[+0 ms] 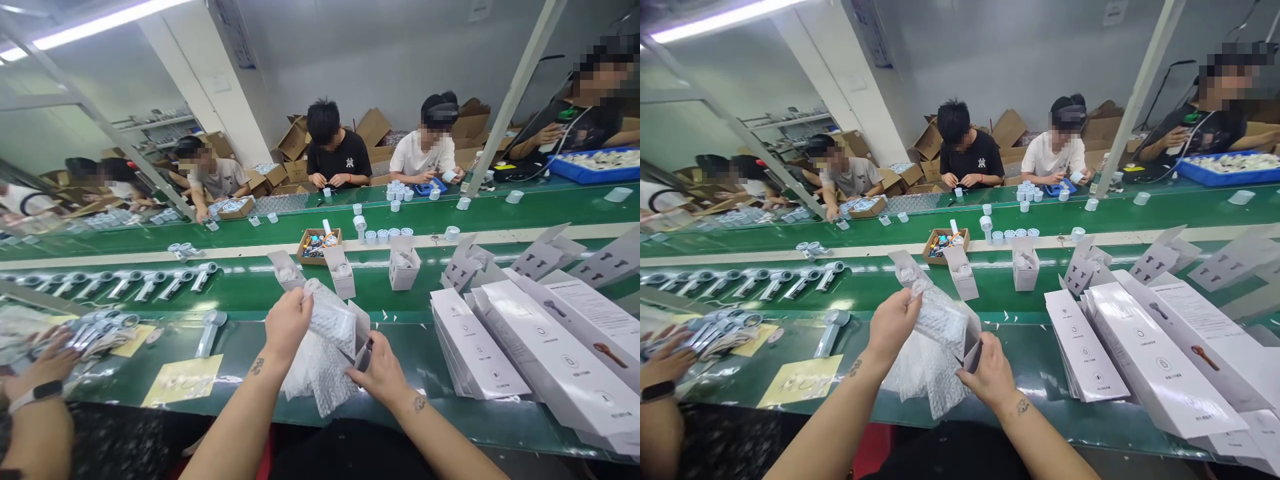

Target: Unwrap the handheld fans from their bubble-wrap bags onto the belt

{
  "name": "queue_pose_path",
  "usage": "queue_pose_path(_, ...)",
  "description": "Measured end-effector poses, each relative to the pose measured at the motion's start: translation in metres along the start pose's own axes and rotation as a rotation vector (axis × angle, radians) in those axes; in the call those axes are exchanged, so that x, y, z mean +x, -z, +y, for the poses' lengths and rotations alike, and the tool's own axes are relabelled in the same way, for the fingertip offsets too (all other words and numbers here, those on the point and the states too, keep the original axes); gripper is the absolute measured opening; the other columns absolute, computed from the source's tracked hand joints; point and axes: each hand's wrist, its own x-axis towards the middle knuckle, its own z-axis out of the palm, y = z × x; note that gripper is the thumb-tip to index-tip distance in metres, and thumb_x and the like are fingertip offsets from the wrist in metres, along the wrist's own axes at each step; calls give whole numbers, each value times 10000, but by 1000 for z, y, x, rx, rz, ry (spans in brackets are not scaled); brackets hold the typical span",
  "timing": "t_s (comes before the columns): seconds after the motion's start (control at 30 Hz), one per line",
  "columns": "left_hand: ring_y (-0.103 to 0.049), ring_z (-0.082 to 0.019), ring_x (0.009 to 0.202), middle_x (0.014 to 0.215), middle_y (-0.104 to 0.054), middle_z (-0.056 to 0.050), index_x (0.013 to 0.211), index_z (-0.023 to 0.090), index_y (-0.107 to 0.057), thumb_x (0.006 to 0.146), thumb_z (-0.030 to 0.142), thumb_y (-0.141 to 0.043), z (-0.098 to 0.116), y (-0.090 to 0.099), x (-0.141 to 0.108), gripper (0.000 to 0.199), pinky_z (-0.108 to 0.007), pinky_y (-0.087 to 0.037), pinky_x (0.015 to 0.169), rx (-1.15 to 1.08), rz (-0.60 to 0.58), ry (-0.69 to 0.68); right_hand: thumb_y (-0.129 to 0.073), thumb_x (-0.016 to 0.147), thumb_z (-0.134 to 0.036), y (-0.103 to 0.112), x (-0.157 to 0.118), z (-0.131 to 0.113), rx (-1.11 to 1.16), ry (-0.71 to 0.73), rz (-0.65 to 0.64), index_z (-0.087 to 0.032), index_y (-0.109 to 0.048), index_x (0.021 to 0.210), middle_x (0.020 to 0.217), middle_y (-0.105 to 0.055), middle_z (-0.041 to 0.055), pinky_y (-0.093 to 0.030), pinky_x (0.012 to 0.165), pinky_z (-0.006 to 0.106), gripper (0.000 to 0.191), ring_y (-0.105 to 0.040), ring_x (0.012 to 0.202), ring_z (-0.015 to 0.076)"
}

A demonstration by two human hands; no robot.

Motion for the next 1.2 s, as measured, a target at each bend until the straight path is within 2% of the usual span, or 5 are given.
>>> queue_pose_path(0.27, -618, -265, 893, 990, -613, -118, 951, 190, -611, 878, 247, -513, 39, -10, -44, 135, -321, -430, 721, 15, -370, -273, -745, 690, -341, -8, 7, -6, -42, 96, -91, -200, -468, 1248, 1206, -579, 163, -495, 917, 521, 639, -559, 1108, 372)
queue_pose_path(0.67, -556, -314, 1115, 1227, -656, -48, 1322, 350, -536, 863, 397, -649, -5, -31, -58, 475, -452, -433, 928, -99, -682, -431, -689, 693, -305, 6, -8, 22, -58, 160, -108, -222, -377, 1274, 1207, -590, 124, -527, 922, 486, 665, -617, 1090, 314)
queue_pose_path(0.93, -532, -344, 1165, 1315, -599, -153, 1293, 197, -566, 856, 463, -638, 5, -59, -73, 517, -513, -405, 984, -49, -383, -770, -675, 747, -425, 23, -12, 17, -136, 53, -143, -195, -356, 1296, 1303, -567, 191, -552, 914, 497, 675, -643, 1108, 347)
queue_pose_path(1.07, -627, -208, 1009, 1109, -696, -94, 1037, 200, -660, 985, 417, -387, -78, -39, -51, 353, -321, -467, 890, -348, -89, -291, -684, 769, -435, 41, 5, -31, -169, 103, -124, -231, -372, 1329, 1332, -559, 166, -586, 844, 451, 673, -686, 1017, 319)
queue_pose_path(1.2, -676, -230, 858, 852, -720, -98, 853, 176, -652, 980, 346, -349, -185, -48, -28, 370, -295, -462, 738, -83, -202, 441, -688, 791, -386, 10, 56, -106, -24, 263, -199, -260, -320, 1383, 1398, -490, 153, -579, 866, 406, 708, -624, 1138, 300)
